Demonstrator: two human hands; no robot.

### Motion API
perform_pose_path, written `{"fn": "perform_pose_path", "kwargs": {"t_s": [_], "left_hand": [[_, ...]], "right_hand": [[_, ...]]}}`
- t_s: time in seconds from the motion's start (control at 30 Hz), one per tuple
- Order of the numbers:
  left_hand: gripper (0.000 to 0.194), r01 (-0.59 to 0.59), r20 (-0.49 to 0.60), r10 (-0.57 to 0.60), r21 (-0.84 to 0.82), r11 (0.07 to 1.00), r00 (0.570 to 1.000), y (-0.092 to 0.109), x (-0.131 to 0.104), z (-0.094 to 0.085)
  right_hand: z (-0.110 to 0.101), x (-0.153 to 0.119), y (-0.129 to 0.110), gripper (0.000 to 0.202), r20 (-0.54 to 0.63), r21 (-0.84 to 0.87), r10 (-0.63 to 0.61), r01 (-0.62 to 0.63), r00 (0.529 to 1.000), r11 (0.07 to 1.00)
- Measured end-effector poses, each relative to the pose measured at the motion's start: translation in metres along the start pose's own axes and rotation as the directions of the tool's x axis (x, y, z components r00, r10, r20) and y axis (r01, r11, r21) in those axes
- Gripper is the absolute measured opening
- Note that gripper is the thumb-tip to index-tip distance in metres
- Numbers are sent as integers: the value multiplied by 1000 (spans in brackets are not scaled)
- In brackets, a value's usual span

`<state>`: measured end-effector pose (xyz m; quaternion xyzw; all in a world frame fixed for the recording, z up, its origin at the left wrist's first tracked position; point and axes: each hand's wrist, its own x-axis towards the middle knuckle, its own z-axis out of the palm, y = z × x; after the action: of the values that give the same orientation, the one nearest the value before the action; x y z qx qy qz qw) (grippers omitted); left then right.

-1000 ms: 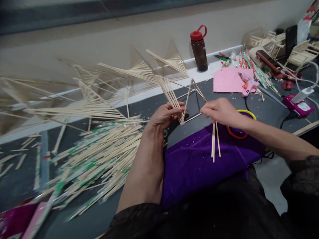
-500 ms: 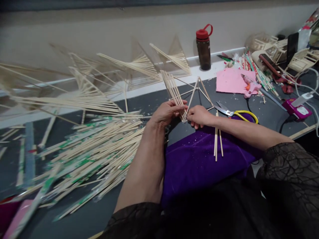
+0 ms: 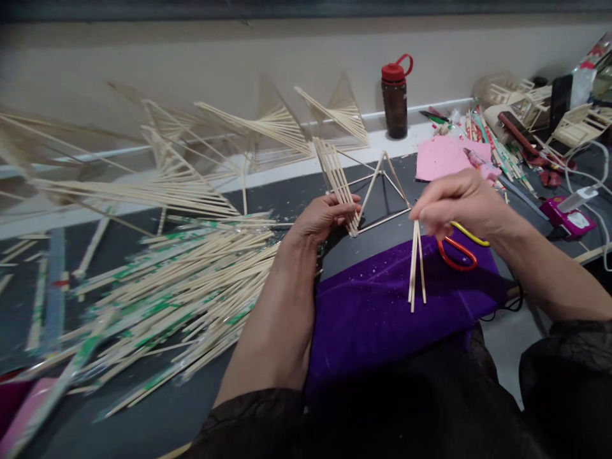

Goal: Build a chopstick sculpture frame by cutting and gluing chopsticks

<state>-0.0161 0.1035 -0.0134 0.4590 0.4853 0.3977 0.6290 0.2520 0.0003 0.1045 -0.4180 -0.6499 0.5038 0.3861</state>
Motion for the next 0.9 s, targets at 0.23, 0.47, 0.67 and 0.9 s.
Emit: {"fn": "perform_pose_path", "kwargs": {"t_s": [0.23,0.47,0.67,0.9], "left_hand": [[30,5,8,-5,-2,1000,1000,3,-2,1],[34,6,13,-6,-22,1000,1000,5,-2,2],[29,6,-5,-6,-63,998,1000,6,-1,3],[29,-5,0,5,-77,997,1000,4,0,3]], "right_hand": [[19,34,39,26,-3,-365,75,-71,997,928],[82,87,81,37,109,-884,172,16,979,467],[86,103,87,31,37,-943,221,-40,974,331],[71,87,80,29,73,-948,173,14,982,318]]}}
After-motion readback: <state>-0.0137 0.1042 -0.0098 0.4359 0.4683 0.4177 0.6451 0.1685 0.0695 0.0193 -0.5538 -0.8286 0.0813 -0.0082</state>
